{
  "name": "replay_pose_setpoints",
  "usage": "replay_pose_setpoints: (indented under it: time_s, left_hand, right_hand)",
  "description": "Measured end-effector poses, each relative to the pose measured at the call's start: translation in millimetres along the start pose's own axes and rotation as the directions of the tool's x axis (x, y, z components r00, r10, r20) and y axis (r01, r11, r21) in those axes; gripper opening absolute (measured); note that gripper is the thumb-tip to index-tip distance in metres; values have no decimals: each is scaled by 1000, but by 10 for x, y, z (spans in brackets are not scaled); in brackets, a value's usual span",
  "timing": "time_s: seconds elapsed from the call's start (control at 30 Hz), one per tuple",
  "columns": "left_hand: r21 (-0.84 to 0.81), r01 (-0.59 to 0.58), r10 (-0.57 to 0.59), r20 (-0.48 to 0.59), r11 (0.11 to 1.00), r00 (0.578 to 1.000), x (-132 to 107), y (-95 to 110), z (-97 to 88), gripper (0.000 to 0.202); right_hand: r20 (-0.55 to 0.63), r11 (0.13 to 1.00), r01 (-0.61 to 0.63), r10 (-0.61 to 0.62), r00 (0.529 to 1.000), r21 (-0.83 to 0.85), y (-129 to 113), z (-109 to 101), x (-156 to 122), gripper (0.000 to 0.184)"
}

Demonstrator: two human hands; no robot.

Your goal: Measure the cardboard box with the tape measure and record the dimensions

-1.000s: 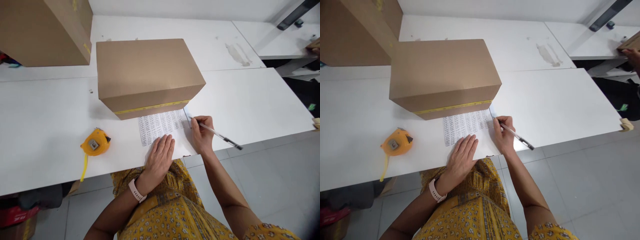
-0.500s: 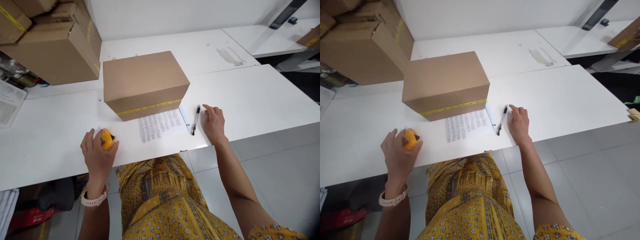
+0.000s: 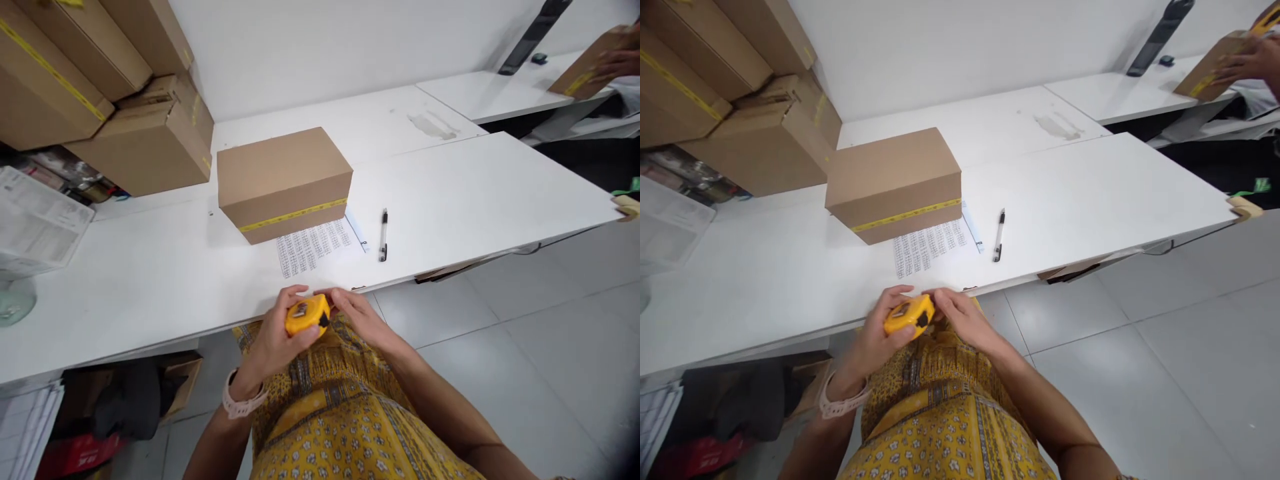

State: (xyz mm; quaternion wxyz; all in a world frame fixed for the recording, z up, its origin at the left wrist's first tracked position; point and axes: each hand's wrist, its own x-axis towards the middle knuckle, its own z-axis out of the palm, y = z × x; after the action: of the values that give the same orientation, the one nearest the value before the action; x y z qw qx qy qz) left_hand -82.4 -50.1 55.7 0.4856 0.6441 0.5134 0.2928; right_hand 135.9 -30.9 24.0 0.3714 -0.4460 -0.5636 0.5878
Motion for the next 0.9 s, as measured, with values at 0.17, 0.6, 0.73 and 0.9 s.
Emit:
replay_pose_setpoints:
  time_s: [0.17, 0.6, 0.73, 0.9]
  left_hand:
    - [35, 30, -34, 115, 999, 993, -66, 79, 124, 64]
    - [-18, -67, 51, -457, 998, 888, 693, 686, -2099, 56]
    - [-75, -58, 11, -513, 995, 858, 1054, 652, -2577, 48]
    - [-122, -33, -34, -509, 992, 860, 1436, 416, -2585, 51]
  right_hand:
    - [-45, 999, -39, 40, 998, 26, 11, 87, -290, 54]
    - [-517, 920, 373, -261, 815, 124, -1054, -1351, 1491, 42]
    - [-533, 963, 263, -197, 823, 51, -1056, -1428, 2134, 36]
    - [-494, 978, 189, -206, 845, -84, -918, -1264, 2443, 28]
